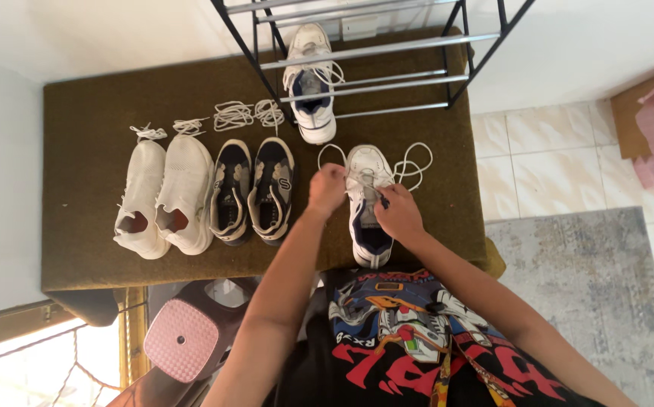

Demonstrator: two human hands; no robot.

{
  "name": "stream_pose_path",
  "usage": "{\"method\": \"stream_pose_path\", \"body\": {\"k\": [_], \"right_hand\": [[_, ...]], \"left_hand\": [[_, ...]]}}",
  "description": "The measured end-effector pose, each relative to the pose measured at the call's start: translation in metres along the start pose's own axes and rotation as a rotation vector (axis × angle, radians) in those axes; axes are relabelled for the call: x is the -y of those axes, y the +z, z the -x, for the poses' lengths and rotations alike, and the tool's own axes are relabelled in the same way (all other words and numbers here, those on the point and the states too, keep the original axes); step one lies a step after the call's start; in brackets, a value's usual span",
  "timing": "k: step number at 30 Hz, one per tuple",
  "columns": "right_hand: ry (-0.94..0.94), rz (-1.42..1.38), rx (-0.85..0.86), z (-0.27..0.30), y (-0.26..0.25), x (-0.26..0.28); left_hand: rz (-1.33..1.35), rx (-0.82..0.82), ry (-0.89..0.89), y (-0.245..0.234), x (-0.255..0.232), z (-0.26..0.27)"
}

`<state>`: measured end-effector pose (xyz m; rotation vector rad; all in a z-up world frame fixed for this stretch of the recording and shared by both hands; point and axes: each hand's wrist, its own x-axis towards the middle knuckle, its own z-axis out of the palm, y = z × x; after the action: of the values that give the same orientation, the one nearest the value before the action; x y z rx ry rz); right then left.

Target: The person removes the laces from a white sneaker, then re-laces it by threading the laces through the eyelets and tying a knot. The person repeats the process on a second white sneaker, threading the laces and tying them.

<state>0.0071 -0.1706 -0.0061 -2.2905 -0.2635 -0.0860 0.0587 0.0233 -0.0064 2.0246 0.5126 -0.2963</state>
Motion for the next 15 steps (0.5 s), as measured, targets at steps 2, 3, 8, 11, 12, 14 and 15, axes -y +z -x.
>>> {"method": "stream_pose_path", "body": {"k": [2, 3, 8, 11, 12, 14, 15], "right_hand": [[-0.010, -0.007, 0.008, 0.002, -0.001, -0.002], [0.002, -0.015, 0.019, 0.001, 0.000, -0.001], [0.033, -0.002, 0.040, -0.003, -0.001, 0.003], [0.066, -0.007, 0.049, -0.002, -0.003, 0.006], [0.070, -0.013, 0.038, -0.002, -0.003, 0.006], [0.068, -0.024, 0.025, -0.001, -0.004, 0.006], [0.061, -0.031, 0.026, 0.000, -0.005, 0.005]], "left_hand": [[0.273, -0.058, -0.241, -0.010, 0.009, 0.001], [0.181, -0.101, -0.068, -0.015, 0.012, 0.001], [-0.233, 0.054, 0.427, -0.010, 0.017, 0.006], [-0.307, 0.109, 0.408, -0.005, 0.017, 0.001], [-0.198, 0.098, 0.300, -0.007, 0.017, -0.003], [0.018, 0.080, 0.083, -0.011, 0.018, -0.009], [0.091, 0.050, 0.047, -0.011, 0.020, -0.008]]}}
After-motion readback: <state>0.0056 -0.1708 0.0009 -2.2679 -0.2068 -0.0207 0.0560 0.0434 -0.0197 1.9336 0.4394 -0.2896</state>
